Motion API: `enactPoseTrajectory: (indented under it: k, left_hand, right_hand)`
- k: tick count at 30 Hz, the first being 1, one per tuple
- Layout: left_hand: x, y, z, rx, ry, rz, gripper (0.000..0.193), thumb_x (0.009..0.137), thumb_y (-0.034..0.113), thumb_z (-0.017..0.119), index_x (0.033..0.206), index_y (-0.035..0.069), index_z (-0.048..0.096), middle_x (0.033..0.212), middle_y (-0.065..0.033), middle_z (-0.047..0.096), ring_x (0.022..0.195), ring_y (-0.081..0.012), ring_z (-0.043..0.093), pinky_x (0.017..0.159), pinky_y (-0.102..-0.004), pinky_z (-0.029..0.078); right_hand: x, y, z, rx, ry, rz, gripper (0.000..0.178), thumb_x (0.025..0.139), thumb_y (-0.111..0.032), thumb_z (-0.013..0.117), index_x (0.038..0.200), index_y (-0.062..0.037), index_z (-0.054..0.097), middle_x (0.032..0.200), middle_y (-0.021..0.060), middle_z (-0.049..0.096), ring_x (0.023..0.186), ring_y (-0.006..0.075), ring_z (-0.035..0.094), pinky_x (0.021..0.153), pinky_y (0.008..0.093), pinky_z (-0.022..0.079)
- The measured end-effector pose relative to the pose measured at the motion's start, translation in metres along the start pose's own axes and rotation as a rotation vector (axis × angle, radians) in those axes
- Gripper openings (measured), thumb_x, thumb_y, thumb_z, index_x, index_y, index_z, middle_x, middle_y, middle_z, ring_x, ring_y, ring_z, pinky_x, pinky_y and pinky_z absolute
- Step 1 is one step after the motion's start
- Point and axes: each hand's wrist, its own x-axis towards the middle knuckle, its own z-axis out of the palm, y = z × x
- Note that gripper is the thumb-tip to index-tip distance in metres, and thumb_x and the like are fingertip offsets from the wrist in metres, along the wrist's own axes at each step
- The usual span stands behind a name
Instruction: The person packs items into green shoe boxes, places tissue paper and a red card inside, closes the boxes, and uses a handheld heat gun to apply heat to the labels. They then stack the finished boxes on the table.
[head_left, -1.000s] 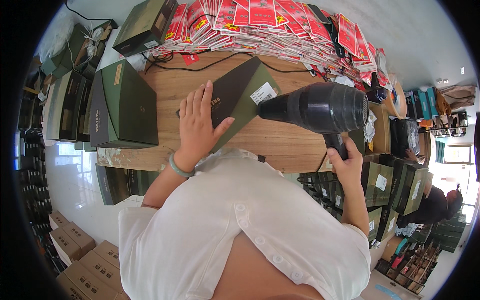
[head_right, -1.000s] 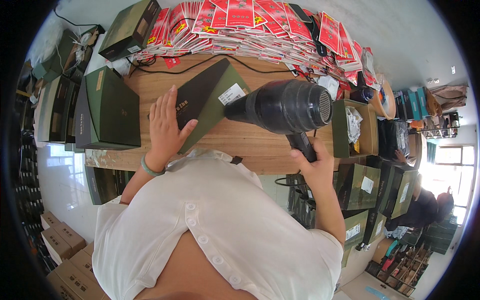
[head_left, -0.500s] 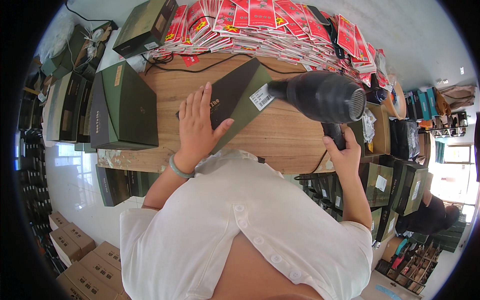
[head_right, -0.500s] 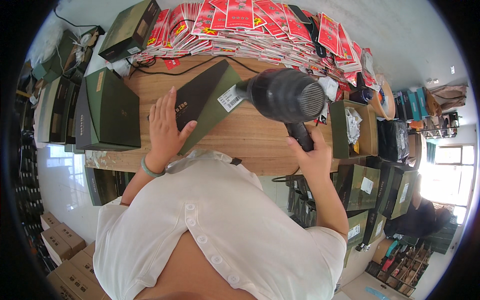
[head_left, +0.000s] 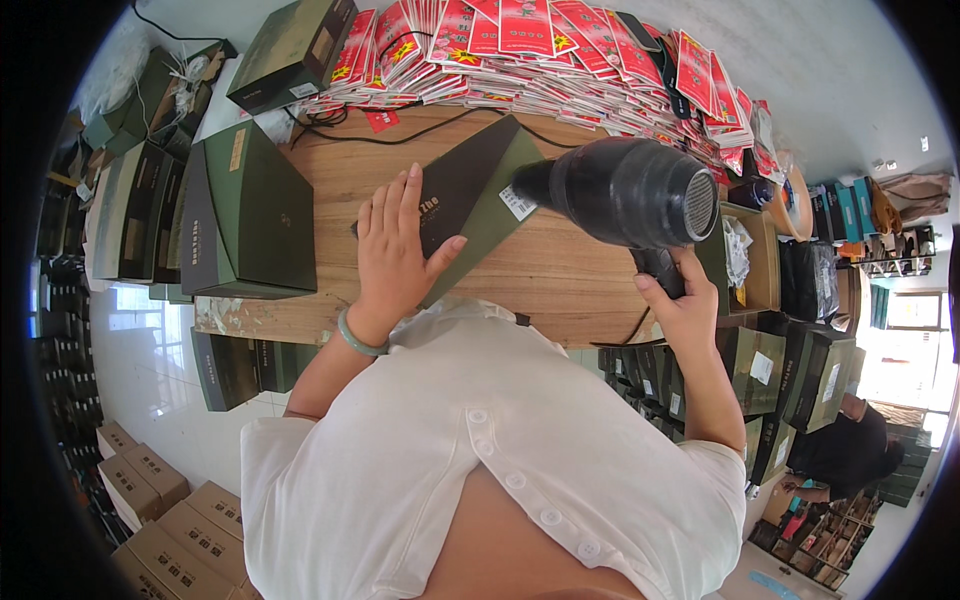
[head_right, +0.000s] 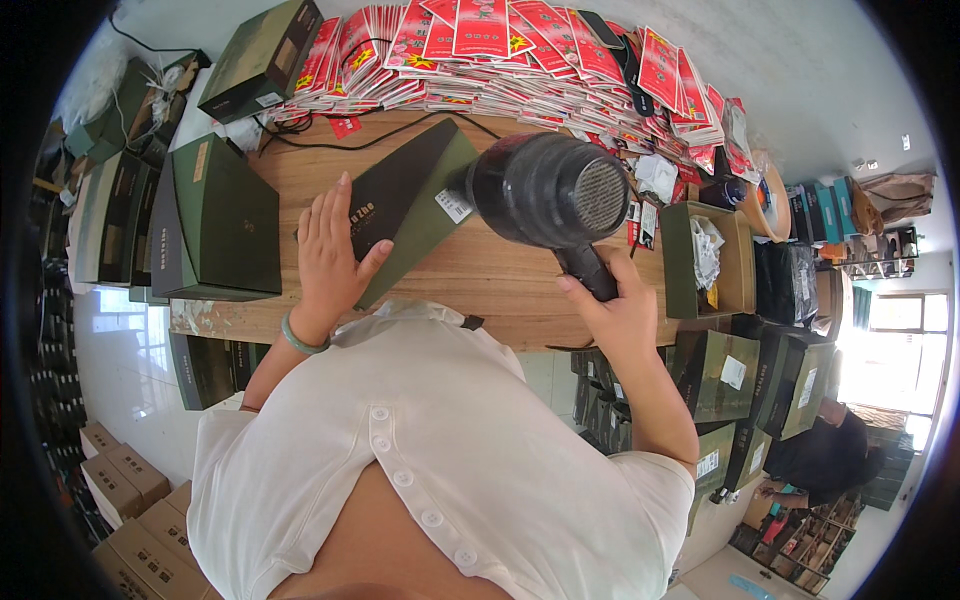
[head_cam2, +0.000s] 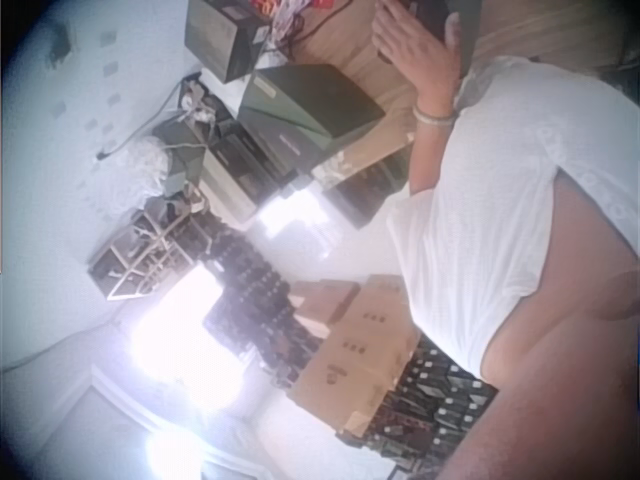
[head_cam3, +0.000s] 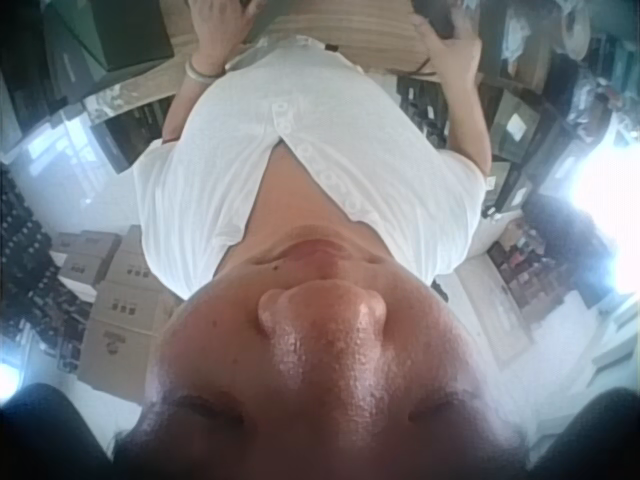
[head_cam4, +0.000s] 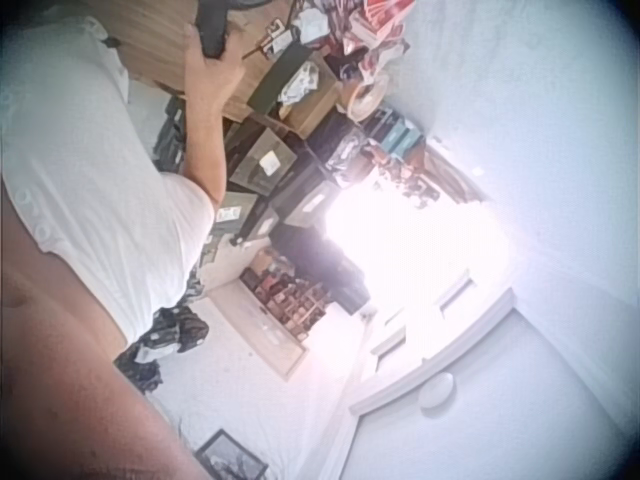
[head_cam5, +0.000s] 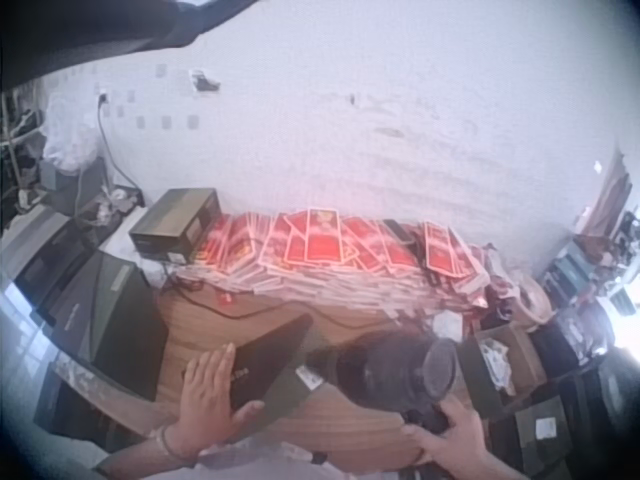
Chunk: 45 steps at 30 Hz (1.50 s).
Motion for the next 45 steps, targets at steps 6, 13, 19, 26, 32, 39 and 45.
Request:
enactPoseTrajectory:
  k: [6,13,19,26,32,39,45]
  left_hand:
    - [0.000,0.000,0.000,-0.013,-0.002,-0.002,0.086,0.089,0.057,0.056,0.145,-0.005,0.033,0.133,-0.0217,0.049,0.119,-0.0376,0.047,0.102,-0.0473,0.033]
    - [0.001,0.000,-0.001,-0.008,-0.007,0.002,0.086,0.090,0.057,0.055,0.145,-0.005,0.033,0.133,-0.0218,0.049,0.119,-0.0374,0.046,0.102,-0.0472,0.033]
    - [0.000,0.000,0.000,-0.009,-0.011,-0.005,0.086,0.090,0.057,0.054,0.146,-0.005,0.032,0.134,-0.0219,0.049,0.120,-0.0374,0.046,0.103,-0.0471,0.033]
    - [0.001,0.000,-0.001,-0.014,-0.006,0.004,0.086,0.090,0.057,0.055,0.145,-0.005,0.032,0.134,-0.0216,0.049,0.120,-0.0375,0.046,0.103,-0.0470,0.033]
    - [0.000,0.000,0.000,-0.010,-0.008,0.007,0.087,0.089,0.056,0.056,0.145,-0.006,0.032,0.134,-0.0219,0.049,0.120,-0.0377,0.046,0.103,-0.0476,0.033]
    - [0.000,0.000,-0.001,0.006,-0.039,-0.009,0.088,0.088,0.057,0.057,0.145,-0.005,0.033,0.134,-0.0220,0.049,0.121,-0.0379,0.046,0.103,-0.0477,0.032]
    - [0.001,0.004,-0.001,0.014,-0.063,0.002,0.088,0.091,0.060,0.052,0.145,-0.006,0.032,0.138,-0.0225,0.048,0.123,-0.0411,0.046,0.105,-0.0500,0.032]
  right_hand:
    - [0.001,-0.006,0.001,-0.044,-0.024,-0.016,0.048,0.077,-0.035,0.082,0.108,-0.0038,0.063,0.079,0.0098,0.065,0.068,0.0151,0.060,0.067,0.0285,0.048]
    - [0.001,-0.005,0.002,-0.007,-0.028,-0.020,0.049,0.077,-0.036,0.081,0.108,-0.0033,0.064,0.080,0.0108,0.066,0.069,0.0166,0.061,0.068,0.0290,0.049]
    - [0.000,-0.002,0.003,0.016,-0.063,-0.006,0.049,0.077,-0.036,0.081,0.109,-0.0029,0.064,0.080,0.0116,0.066,0.070,0.0174,0.062,0.069,0.0295,0.049]
    - [0.006,-0.006,0.000,-0.019,0.009,0.070,0.049,0.076,-0.037,0.082,0.107,-0.0032,0.065,0.078,0.0090,0.065,0.069,0.0136,0.058,0.067,0.0281,0.048]
    - [0.000,0.007,-0.005,-0.018,0.067,0.066,0.045,0.078,-0.033,0.081,0.106,-0.0024,0.064,0.076,0.0080,0.063,0.068,0.0118,0.055,0.065,0.0272,0.046]
    - [-0.015,0.015,-0.014,0.053,-0.002,0.147,0.044,0.077,-0.030,0.082,0.105,-0.0022,0.064,0.076,0.0076,0.062,0.069,0.0118,0.055,0.066,0.0270,0.047]
    - [-0.007,0.022,-0.009,0.092,0.004,0.093,0.044,0.077,-0.029,0.082,0.107,-0.0021,0.063,0.076,0.0056,0.063,0.069,0.0112,0.055,0.066,0.0270,0.047]
